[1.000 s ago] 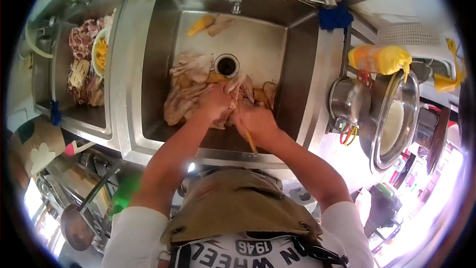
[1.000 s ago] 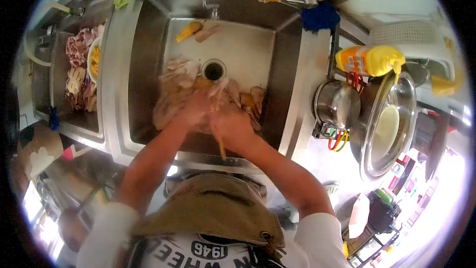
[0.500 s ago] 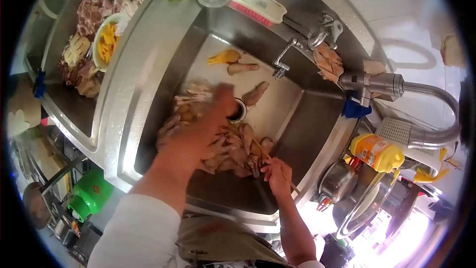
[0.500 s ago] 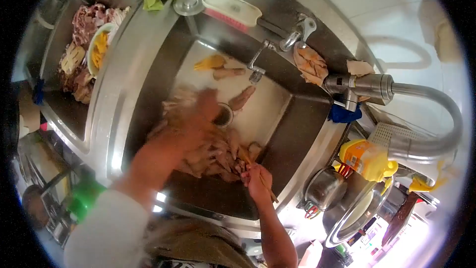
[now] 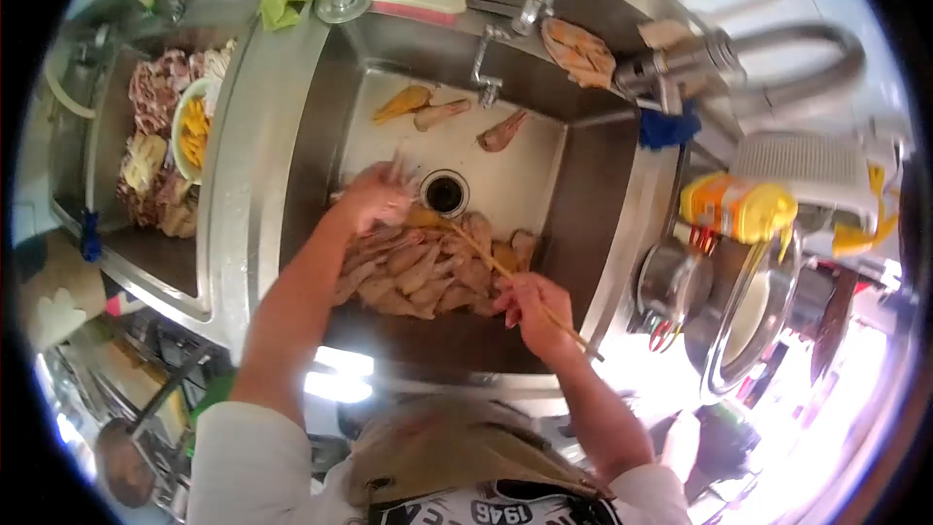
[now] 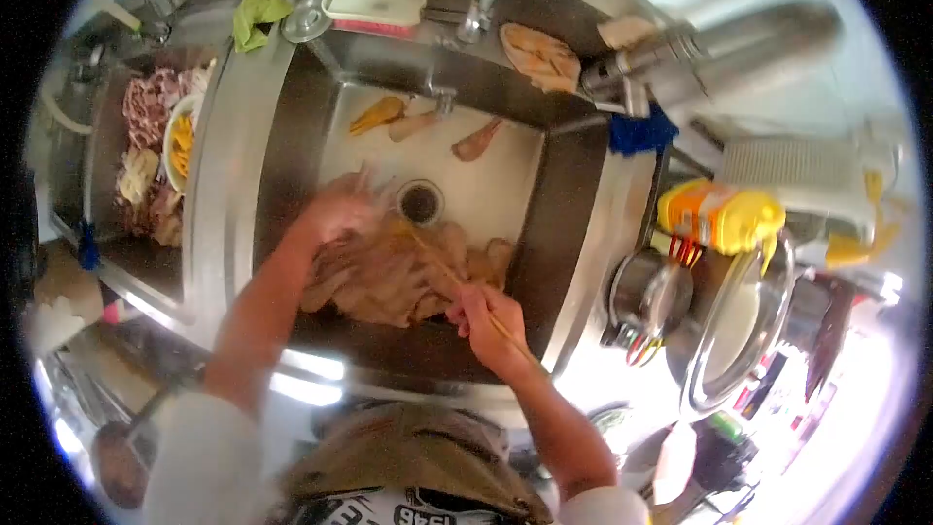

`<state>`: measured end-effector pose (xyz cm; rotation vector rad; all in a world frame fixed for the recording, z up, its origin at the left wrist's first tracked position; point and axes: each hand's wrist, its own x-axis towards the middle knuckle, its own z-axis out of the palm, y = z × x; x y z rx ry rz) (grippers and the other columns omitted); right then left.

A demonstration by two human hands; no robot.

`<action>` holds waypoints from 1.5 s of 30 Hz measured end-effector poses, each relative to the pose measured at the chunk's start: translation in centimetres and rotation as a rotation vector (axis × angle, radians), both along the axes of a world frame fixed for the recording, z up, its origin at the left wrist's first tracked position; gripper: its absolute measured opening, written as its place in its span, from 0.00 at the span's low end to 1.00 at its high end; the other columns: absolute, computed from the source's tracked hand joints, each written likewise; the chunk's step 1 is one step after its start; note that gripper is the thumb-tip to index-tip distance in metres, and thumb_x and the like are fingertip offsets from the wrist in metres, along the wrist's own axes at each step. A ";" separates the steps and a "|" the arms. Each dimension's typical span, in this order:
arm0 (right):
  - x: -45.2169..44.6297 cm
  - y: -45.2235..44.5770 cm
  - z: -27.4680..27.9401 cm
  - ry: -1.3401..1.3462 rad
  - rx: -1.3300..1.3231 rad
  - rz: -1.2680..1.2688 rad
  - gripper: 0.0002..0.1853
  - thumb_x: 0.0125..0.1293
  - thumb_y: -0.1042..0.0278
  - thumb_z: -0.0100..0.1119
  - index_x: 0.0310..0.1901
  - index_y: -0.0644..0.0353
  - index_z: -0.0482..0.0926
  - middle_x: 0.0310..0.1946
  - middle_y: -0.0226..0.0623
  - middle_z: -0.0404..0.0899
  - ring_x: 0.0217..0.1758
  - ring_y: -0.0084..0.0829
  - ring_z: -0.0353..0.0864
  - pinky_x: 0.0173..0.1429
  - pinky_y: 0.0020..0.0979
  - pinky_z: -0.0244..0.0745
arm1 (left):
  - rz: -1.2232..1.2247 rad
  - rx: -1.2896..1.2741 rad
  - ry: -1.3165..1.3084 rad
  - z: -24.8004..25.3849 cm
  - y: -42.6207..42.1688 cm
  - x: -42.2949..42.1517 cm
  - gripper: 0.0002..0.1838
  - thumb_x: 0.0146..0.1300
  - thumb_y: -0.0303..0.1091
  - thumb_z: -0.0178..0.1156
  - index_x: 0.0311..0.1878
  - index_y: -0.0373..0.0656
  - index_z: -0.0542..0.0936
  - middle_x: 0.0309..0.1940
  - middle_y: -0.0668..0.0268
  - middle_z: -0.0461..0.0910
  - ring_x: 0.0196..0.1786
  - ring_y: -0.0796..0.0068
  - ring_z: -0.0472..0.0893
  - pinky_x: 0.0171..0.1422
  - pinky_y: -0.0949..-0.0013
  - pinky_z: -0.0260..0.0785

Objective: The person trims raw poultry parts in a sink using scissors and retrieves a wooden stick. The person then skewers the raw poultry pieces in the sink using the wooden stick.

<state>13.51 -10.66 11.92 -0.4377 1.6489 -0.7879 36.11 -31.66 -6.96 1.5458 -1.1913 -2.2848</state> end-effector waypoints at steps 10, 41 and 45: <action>0.5 5.4 10.0 0.483 -0.811 0.492 0.07 0.67 0.73 0.53 0.30 0.64 0.72 0.19 0.41 0.73 0.20 0.41 0.73 0.26 0.36 0.70 | 0.222 0.080 0.381 20.4 13.2 -3.9 0.33 0.50 0.14 0.54 0.64 0.39 0.66 0.38 0.62 0.75 0.32 0.69 0.76 0.34 0.69 0.67; -2.1 4.9 6.0 -0.875 -0.036 -0.464 0.14 0.66 0.59 0.51 0.34 0.63 0.76 0.16 0.23 0.67 0.13 0.18 0.59 0.17 0.22 0.52 | -0.289 -1.519 -0.290 24.2 19.5 -5.9 0.17 0.67 0.38 0.50 0.54 0.39 0.69 0.45 0.49 0.77 0.46 0.47 0.76 0.54 0.54 0.68; -2.4 4.4 5.8 -0.986 -0.038 -0.496 0.15 0.67 0.59 0.48 0.38 0.66 0.73 0.21 0.29 0.71 0.16 0.22 0.60 0.18 0.24 0.53 | -0.554 -0.988 -0.433 23.8 17.6 -4.8 0.27 0.60 0.50 0.58 0.62 0.51 0.71 0.65 0.54 0.67 0.62 0.50 0.70 0.67 0.55 0.61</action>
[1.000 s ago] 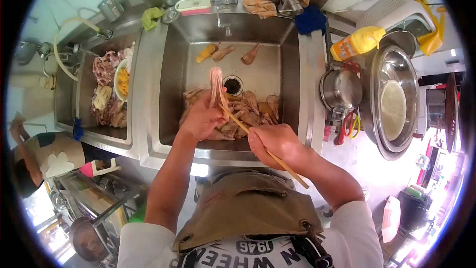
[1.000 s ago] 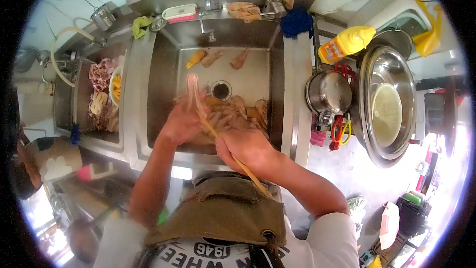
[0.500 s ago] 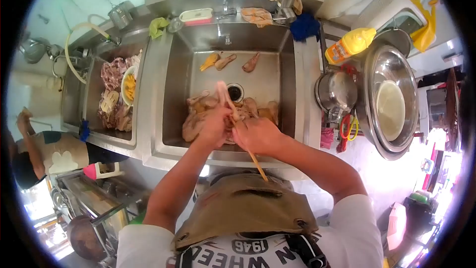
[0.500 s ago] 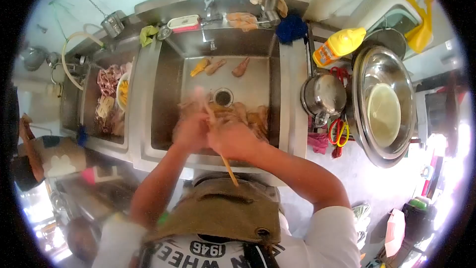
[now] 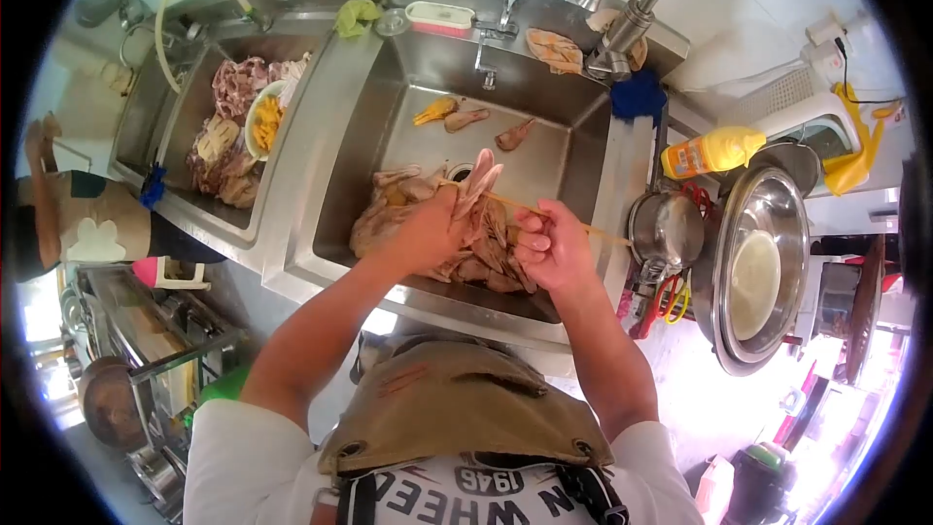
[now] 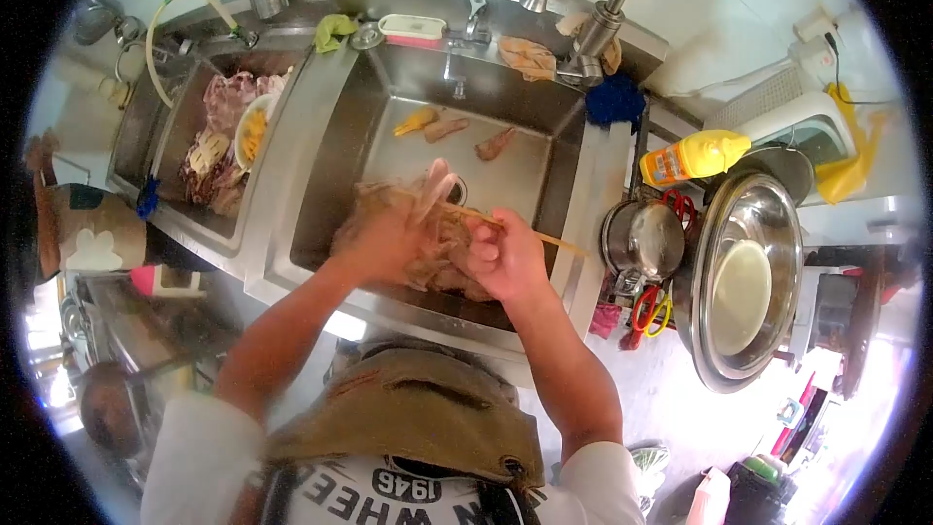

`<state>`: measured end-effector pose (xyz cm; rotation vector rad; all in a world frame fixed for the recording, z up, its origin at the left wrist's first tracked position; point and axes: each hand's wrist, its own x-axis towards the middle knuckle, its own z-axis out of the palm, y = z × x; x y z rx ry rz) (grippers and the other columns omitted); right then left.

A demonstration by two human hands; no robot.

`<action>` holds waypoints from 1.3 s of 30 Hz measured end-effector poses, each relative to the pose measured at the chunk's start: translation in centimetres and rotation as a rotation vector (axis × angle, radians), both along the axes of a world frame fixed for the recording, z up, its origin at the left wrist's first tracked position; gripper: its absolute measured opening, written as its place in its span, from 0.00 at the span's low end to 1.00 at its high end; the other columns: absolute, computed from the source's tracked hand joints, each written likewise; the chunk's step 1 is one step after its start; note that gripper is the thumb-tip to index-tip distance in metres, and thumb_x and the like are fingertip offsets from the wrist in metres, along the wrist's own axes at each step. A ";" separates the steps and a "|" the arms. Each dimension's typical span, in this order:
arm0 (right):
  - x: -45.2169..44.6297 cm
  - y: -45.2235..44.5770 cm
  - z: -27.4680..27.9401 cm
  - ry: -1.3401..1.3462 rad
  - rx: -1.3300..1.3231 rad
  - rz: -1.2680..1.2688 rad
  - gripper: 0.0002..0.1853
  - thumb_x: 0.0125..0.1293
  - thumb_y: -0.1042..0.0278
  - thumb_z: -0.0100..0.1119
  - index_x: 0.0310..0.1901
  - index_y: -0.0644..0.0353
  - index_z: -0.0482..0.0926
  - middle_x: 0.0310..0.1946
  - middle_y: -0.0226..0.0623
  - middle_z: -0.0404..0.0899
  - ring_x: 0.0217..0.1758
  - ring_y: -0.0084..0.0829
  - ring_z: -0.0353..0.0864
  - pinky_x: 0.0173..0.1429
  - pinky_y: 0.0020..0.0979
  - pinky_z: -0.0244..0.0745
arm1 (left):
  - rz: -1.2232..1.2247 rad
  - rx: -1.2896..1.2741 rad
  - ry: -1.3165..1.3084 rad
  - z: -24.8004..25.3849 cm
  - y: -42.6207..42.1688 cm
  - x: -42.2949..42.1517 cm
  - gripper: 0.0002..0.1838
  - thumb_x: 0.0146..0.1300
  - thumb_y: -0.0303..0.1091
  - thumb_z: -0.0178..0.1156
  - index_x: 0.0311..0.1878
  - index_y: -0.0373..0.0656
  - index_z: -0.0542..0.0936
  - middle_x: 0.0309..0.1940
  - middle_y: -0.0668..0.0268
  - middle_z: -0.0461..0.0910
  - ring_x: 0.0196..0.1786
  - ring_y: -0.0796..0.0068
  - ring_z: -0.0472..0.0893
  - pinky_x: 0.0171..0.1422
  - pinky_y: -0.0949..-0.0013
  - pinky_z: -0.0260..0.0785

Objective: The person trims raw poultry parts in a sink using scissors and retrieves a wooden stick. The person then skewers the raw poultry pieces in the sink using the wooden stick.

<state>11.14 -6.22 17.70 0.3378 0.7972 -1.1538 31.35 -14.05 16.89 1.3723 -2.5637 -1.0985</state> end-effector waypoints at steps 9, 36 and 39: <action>2.8 0.6 1.3 0.898 -0.272 0.280 0.16 0.70 0.60 0.48 0.31 0.65 0.75 0.20 0.32 0.75 0.16 0.28 0.68 0.21 0.29 0.63 | 0.363 0.222 0.216 3.1 0.7 -0.9 0.13 0.62 0.34 0.52 0.43 0.33 0.72 0.34 0.46 0.78 0.40 0.45 0.78 0.47 0.53 0.69; 2.6 0.5 0.5 2.092 -1.044 0.647 0.11 0.65 0.66 0.50 0.28 0.64 0.72 0.19 0.47 0.75 0.19 0.46 0.73 0.25 0.45 0.70 | 0.686 1.011 0.639 -0.1 0.9 -2.3 0.12 0.61 0.29 0.51 0.47 0.44 0.76 0.32 0.66 0.76 0.33 0.74 0.76 0.32 0.73 0.67; 1.4 0.3 0.5 1.704 -0.930 0.391 0.12 0.66 0.65 0.49 0.28 0.65 0.73 0.16 0.41 0.73 0.13 0.37 0.68 0.19 0.38 0.64 | 0.180 0.438 0.517 -4.0 0.6 0.7 0.12 0.64 0.28 0.50 0.50 0.42 0.76 0.32 0.67 0.76 0.32 0.78 0.75 0.33 0.74 0.68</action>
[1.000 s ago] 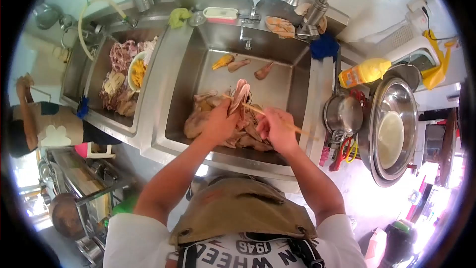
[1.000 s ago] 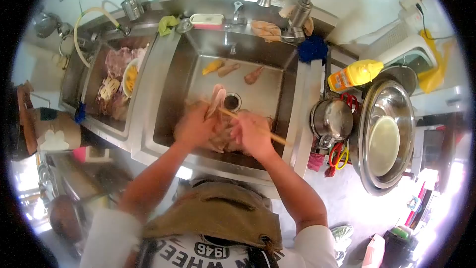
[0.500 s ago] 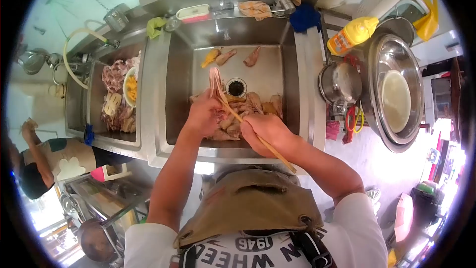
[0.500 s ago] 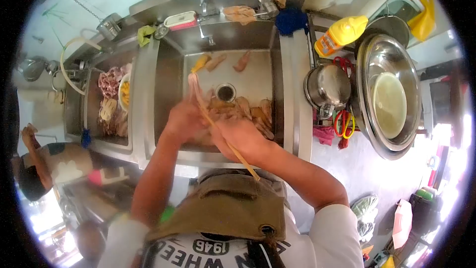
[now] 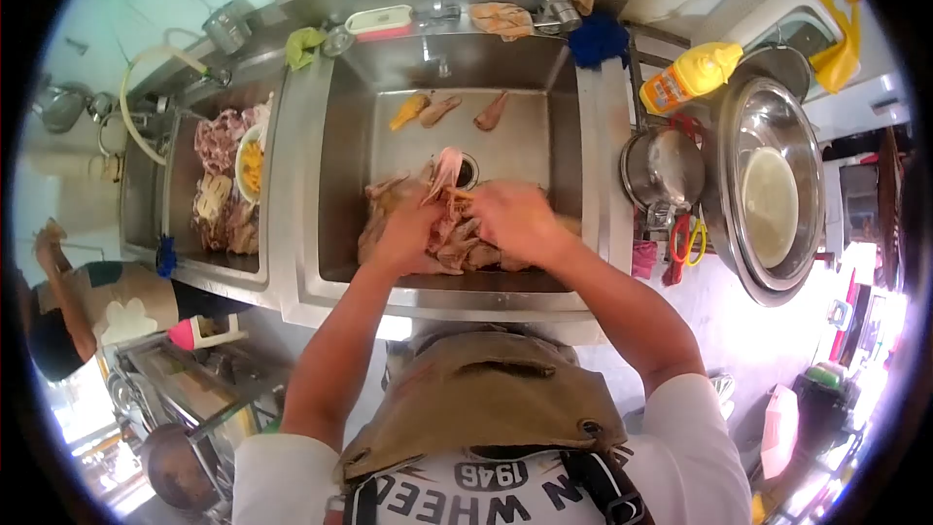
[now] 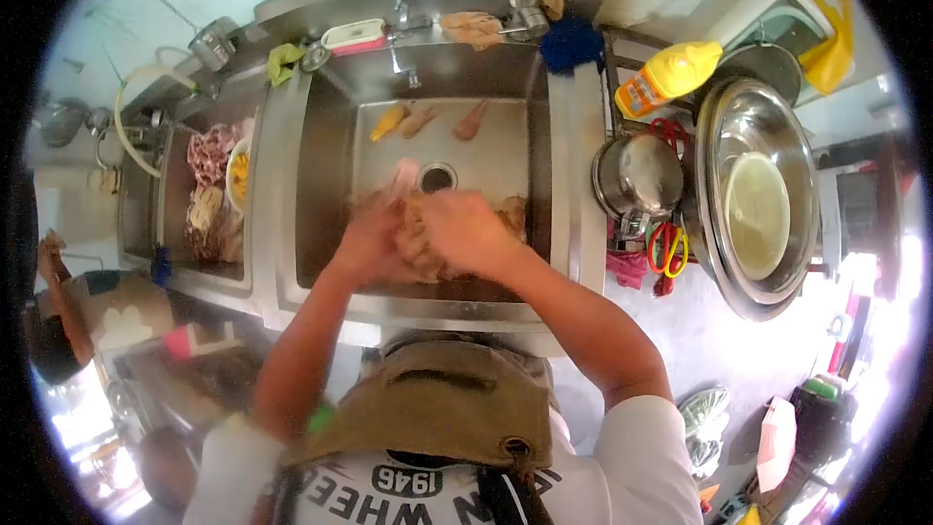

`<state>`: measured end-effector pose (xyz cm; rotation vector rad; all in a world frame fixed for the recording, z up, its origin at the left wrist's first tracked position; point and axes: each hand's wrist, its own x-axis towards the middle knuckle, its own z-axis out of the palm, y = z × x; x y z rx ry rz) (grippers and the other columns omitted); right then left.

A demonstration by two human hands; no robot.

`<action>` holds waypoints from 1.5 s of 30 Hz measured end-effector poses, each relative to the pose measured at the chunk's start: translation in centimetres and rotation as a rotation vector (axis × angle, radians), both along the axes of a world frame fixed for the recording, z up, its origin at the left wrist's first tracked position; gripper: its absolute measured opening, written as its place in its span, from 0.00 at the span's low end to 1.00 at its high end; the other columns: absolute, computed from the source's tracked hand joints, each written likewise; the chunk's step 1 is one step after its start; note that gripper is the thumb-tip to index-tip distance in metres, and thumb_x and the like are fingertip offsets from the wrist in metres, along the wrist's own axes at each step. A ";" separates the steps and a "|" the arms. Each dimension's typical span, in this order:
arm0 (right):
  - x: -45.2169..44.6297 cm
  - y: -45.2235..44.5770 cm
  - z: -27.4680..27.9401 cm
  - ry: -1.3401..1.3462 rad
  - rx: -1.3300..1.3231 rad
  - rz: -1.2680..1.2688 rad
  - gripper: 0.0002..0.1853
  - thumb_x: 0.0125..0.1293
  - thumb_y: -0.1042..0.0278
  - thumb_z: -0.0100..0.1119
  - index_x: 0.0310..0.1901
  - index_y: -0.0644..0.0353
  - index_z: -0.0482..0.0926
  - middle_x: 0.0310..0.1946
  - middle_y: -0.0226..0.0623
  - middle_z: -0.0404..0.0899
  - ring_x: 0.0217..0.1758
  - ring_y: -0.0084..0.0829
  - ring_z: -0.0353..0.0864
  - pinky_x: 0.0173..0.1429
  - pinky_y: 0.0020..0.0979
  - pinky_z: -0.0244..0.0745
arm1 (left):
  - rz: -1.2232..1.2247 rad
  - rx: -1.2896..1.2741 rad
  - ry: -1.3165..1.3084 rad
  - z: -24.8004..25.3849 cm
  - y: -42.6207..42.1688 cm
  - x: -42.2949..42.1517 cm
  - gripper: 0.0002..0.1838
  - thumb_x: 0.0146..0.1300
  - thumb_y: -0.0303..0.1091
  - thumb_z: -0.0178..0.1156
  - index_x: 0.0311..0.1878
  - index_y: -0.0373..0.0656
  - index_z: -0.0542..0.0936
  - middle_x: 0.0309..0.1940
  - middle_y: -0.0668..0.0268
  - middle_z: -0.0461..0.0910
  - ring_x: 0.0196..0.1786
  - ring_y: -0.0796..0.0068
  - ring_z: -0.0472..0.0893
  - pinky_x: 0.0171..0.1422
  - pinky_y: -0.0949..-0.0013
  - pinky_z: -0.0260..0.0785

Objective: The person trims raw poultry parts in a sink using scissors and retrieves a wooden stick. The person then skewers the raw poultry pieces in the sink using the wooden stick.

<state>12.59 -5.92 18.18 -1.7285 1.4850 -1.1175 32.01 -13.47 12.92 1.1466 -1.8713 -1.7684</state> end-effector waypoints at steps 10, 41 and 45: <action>0.3 0.3 0.9 -0.596 0.467 -0.185 0.15 0.69 0.63 0.46 0.32 0.66 0.73 0.16 0.36 0.70 0.16 0.30 0.70 0.21 0.34 0.63 | -0.170 -0.179 -0.187 -1.3 -1.9 1.0 0.36 0.56 0.30 0.57 0.69 0.41 0.59 0.64 0.53 0.61 0.54 0.51 0.71 0.58 0.59 0.64; 1.7 1.6 1.5 0.022 0.109 0.000 0.10 0.67 0.70 0.50 0.28 0.64 0.70 0.21 0.50 0.74 0.27 0.54 0.76 0.32 0.47 0.71 | -0.118 -0.080 0.088 -2.2 -2.1 0.1 0.12 0.57 0.22 0.53 0.45 0.41 0.71 0.30 0.64 0.74 0.26 0.75 0.71 0.29 0.71 0.61; 2.2 2.8 1.3 0.064 0.053 0.000 0.10 0.67 0.71 0.50 0.28 0.63 0.69 0.21 0.50 0.73 0.27 0.54 0.75 0.31 0.47 0.70 | 0.244 0.598 0.147 1.0 -2.4 -0.2 0.14 0.56 0.21 0.52 0.47 0.41 0.70 0.31 0.63 0.74 0.27 0.74 0.71 0.29 0.72 0.62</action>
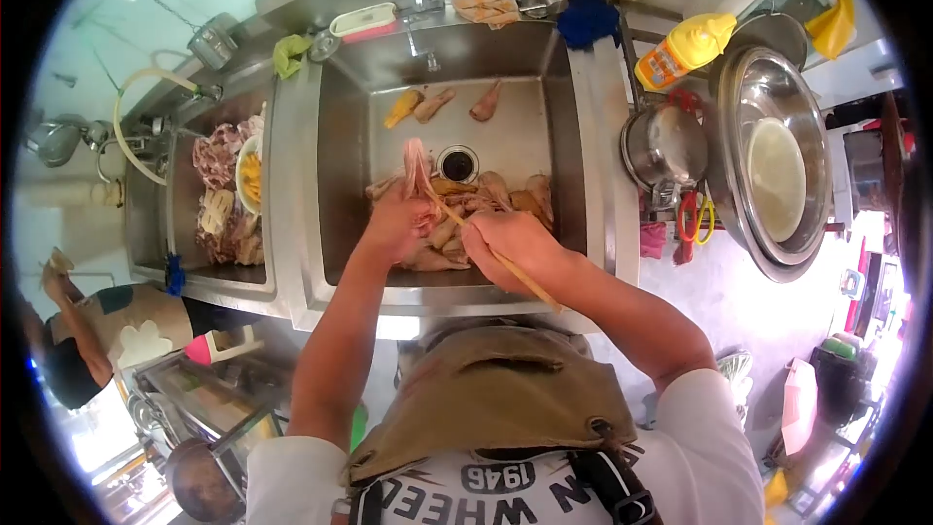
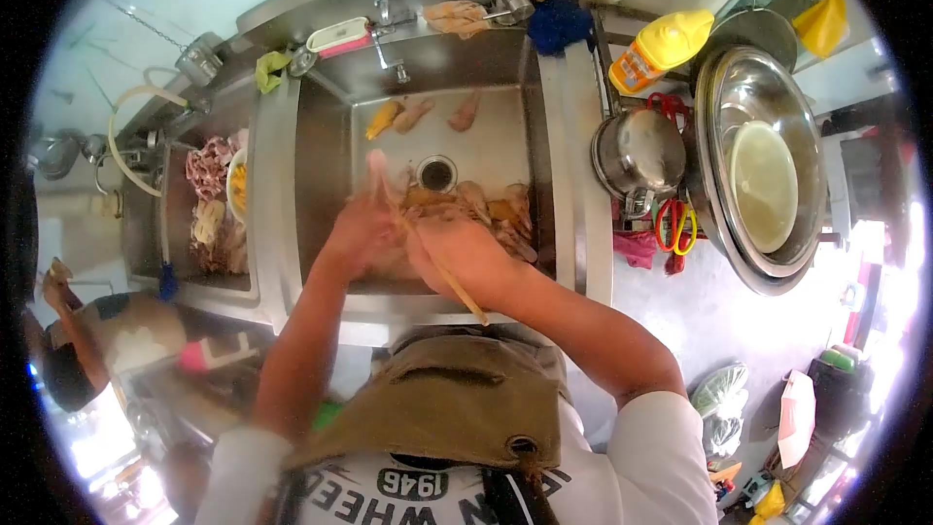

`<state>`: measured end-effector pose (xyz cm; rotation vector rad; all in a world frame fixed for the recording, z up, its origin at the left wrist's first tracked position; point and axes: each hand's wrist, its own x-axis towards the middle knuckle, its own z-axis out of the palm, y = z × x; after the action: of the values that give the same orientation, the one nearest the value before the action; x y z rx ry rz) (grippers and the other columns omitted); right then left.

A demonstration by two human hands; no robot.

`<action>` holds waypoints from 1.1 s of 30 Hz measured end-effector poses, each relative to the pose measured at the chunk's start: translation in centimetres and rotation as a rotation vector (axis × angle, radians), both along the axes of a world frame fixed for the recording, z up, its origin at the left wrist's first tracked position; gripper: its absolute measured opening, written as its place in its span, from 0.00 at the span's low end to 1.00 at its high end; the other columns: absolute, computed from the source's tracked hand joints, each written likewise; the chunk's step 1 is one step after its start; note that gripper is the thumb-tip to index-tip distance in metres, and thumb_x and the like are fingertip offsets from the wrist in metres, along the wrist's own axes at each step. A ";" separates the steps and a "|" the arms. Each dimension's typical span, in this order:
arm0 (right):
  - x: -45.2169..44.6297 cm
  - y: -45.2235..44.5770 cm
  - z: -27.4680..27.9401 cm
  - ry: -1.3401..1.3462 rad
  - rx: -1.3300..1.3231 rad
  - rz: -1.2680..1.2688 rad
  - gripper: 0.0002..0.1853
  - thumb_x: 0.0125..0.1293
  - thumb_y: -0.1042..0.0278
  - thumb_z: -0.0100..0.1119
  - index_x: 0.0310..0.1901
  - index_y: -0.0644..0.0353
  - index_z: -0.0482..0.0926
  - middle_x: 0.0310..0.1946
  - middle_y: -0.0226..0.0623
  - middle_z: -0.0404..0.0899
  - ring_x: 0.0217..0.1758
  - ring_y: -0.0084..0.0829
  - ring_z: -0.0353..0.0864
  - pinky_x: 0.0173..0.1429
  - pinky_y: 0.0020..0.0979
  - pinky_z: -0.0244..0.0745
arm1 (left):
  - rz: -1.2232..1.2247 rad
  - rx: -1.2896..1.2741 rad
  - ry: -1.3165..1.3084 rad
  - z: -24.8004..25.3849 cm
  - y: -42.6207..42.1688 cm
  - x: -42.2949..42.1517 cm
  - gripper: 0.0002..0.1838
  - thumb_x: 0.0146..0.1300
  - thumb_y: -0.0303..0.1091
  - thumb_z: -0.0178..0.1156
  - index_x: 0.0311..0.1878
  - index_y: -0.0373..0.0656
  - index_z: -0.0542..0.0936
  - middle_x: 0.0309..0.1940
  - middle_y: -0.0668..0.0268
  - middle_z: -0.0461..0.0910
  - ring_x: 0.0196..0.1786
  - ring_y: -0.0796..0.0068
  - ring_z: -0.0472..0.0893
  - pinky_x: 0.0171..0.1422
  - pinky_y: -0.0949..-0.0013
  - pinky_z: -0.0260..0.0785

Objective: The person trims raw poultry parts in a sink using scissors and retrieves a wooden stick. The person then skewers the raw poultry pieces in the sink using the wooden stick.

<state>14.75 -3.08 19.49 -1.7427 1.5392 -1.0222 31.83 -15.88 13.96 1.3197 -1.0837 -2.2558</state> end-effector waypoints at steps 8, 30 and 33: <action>0.0 -0.1 0.3 0.086 0.059 0.095 0.08 0.60 0.67 0.53 0.29 0.64 0.73 0.23 0.49 0.77 0.27 0.52 0.79 0.33 0.48 0.75 | 0.048 -0.010 -0.037 0.2 0.4 -0.3 0.16 0.56 0.22 0.52 0.49 0.42 0.69 0.36 0.62 0.74 0.31 0.74 0.72 0.31 0.72 0.62; 2.1 -2.9 -3.4 0.588 0.226 0.310 0.08 0.57 0.67 0.53 0.30 0.63 0.77 0.26 0.45 0.80 0.28 0.45 0.83 0.30 0.42 0.78 | -0.266 -0.729 -0.282 -3.6 2.4 -0.7 0.12 0.63 0.34 0.51 0.46 0.40 0.75 0.38 0.62 0.78 0.41 0.70 0.78 0.44 0.66 0.71; 0.9 -3.5 -4.5 0.490 0.175 0.120 0.09 0.61 0.67 0.51 0.30 0.64 0.76 0.25 0.43 0.81 0.24 0.39 0.82 0.26 0.39 0.76 | -0.290 -0.629 -0.270 -2.7 1.9 -1.1 0.15 0.63 0.34 0.52 0.50 0.37 0.74 0.38 0.58 0.78 0.44 0.67 0.79 0.47 0.65 0.72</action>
<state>15.65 -6.61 15.02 -2.0239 1.7217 -0.3984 30.74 -13.99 11.25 1.2575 -1.9829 -1.6869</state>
